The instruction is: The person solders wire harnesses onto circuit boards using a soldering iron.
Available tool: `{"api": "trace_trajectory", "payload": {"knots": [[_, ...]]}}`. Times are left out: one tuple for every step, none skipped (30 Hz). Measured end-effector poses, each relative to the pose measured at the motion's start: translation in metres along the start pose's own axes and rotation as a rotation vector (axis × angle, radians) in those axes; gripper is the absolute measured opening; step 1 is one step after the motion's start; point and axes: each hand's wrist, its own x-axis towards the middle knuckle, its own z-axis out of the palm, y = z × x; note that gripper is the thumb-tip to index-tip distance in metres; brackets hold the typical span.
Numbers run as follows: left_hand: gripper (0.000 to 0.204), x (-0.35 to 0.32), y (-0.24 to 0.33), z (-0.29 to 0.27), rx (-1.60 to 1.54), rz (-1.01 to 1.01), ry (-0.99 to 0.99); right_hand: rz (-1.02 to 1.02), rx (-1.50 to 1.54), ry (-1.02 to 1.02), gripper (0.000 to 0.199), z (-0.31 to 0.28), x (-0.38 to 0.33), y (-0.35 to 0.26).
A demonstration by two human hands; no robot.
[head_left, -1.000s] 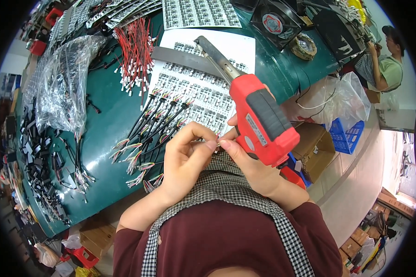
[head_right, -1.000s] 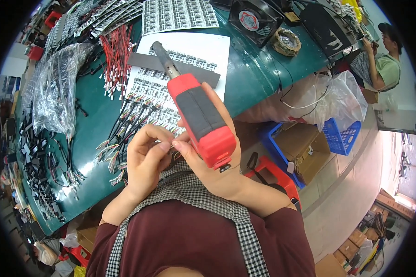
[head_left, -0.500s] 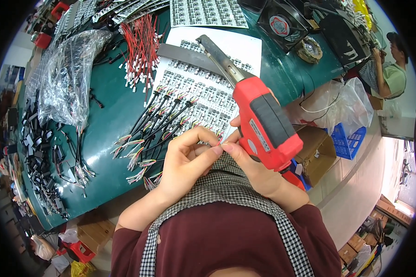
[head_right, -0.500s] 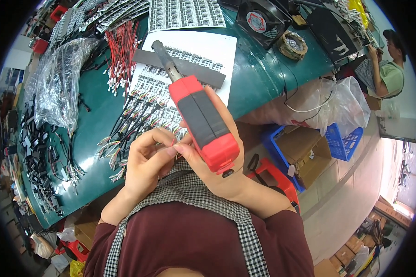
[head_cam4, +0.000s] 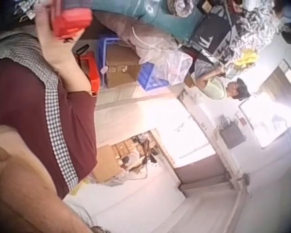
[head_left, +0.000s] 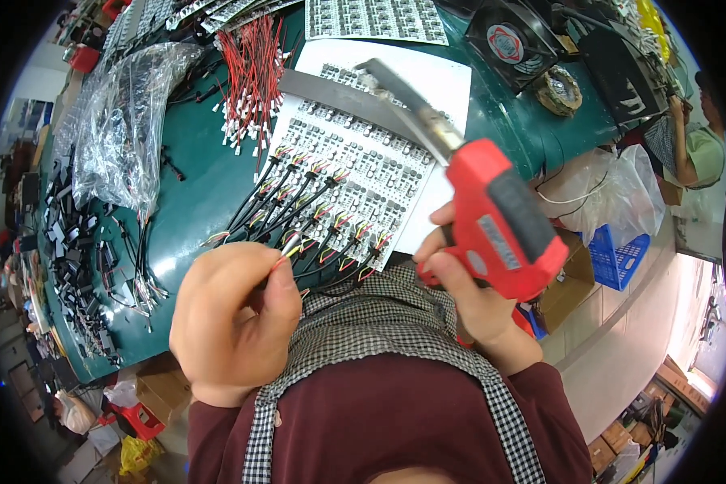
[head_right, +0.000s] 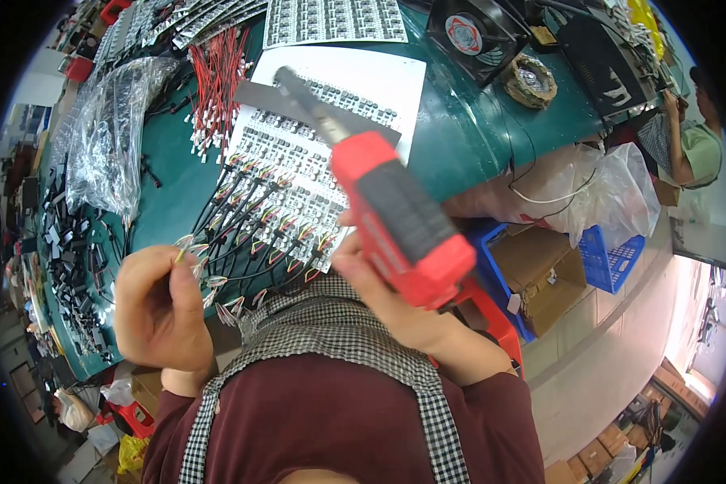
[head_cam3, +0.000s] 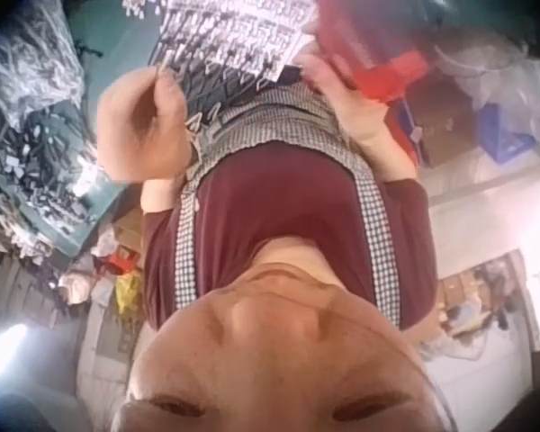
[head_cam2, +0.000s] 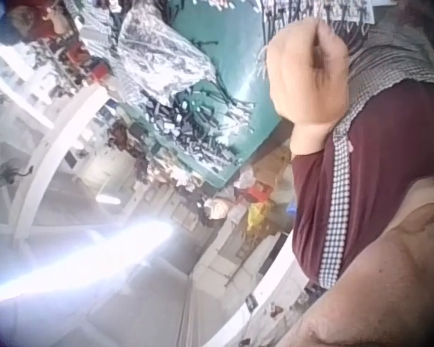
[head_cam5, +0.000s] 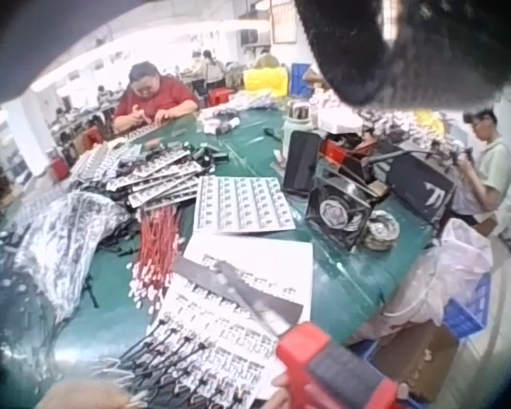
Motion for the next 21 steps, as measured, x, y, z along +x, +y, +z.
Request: {"api": "trace_trajectory", "payload": {"knots": [[0.019, 0.003, -0.001, 0.005, 0.178, 0.145, -0.051, -0.036, -0.038, 0.044, 0.034, -0.005, 0.0, 0.0], [0.022, 0.008, -0.006, 0.013, 0.354, 0.29, -0.105, -0.071, -0.078, 0.09, 0.033, -0.009, 0.0, 0.002], [0.031, 0.005, -0.029, 0.023, 0.3, 0.366, -0.201, -0.067, -0.074, 0.073, 0.033, -0.013, 0.0, 0.004], [0.029, 0.003, -0.046, 0.039, 0.342, 0.396, -0.25, -0.044, -0.017, 0.106, 0.034, -0.017, 0.0, 0.006], [0.028, -0.002, -0.059, 0.051, 0.39, 0.4, -0.304, -0.02, 0.039, 0.146, 0.034, -0.021, -0.001, 0.007], [0.027, -0.006, -0.067, 0.059, 0.439, 0.401, -0.365, -0.005, 0.043, 0.142, 0.034, -0.026, -0.004, 0.009], [0.027, -0.009, -0.072, 0.063, 0.44, 0.388, -0.375, -0.007, 0.061, 0.149, 0.036, -0.03, -0.007, 0.012], [0.025, -0.011, -0.077, 0.065, 0.458, 0.393, -0.364, -0.008, 0.079, 0.155, 0.038, -0.035, -0.009, 0.014], [0.024, -0.013, -0.079, 0.069, 0.465, 0.397, -0.351, 0.068, 0.051, 0.108, 0.042, -0.043, -0.013, 0.012], [0.024, -0.013, -0.079, 0.07, 0.457, 0.381, -0.361, 0.088, 0.048, 0.107, 0.042, -0.049, -0.017, 0.013], [0.024, -0.01, -0.077, 0.068, 0.457, 0.364, -0.419, 0.141, 0.12, 0.044, 0.045, -0.053, -0.021, 0.015], [0.024, -0.007, -0.077, 0.068, 0.455, 0.354, -0.476, 0.189, 0.194, -0.014, 0.049, -0.058, -0.024, 0.015], [0.023, -0.006, -0.078, 0.068, 0.469, 0.362, -0.502, 0.272, 0.179, -0.033, 0.058, -0.062, -0.025, 0.014], [0.023, -0.005, -0.079, 0.069, 0.461, 0.353, -0.509, 0.286, 0.178, -0.031, 0.058, -0.063, -0.023, 0.015], [0.023, -0.004, -0.079, 0.068, 0.435, 0.352, -0.505, 0.238, 0.163, -0.063, 0.059, -0.064, -0.021, 0.018], [0.023, -0.004, -0.08, 0.068, 0.409, 0.352, -0.499, 0.189, 0.148, -0.095, 0.06, -0.064, -0.02, 0.019], [0.022, -0.006, -0.085, 0.07, 0.388, 0.372, -0.433, 0.199, 0.109, -0.098, 0.058, -0.066, -0.018, 0.019], [0.022, -0.007, -0.086, 0.07, 0.385, 0.364, -0.438, 0.209, 0.11, -0.099, 0.058, -0.068, -0.02, 0.021], [0.022, -0.007, -0.087, 0.071, 0.385, 0.368, -0.418, 0.22, 0.02, -0.067, 0.058, -0.07, -0.026, 0.025], [0.022, -0.008, -0.087, 0.071, 0.386, 0.371, -0.398, 0.23, -0.071, -0.036, 0.057, -0.072, -0.032, 0.03], [0.022, -0.007, -0.087, 0.071, 0.382, 0.364, -0.4, 0.223, -0.102, -0.04, 0.059, -0.076, -0.037, 0.035]]}}
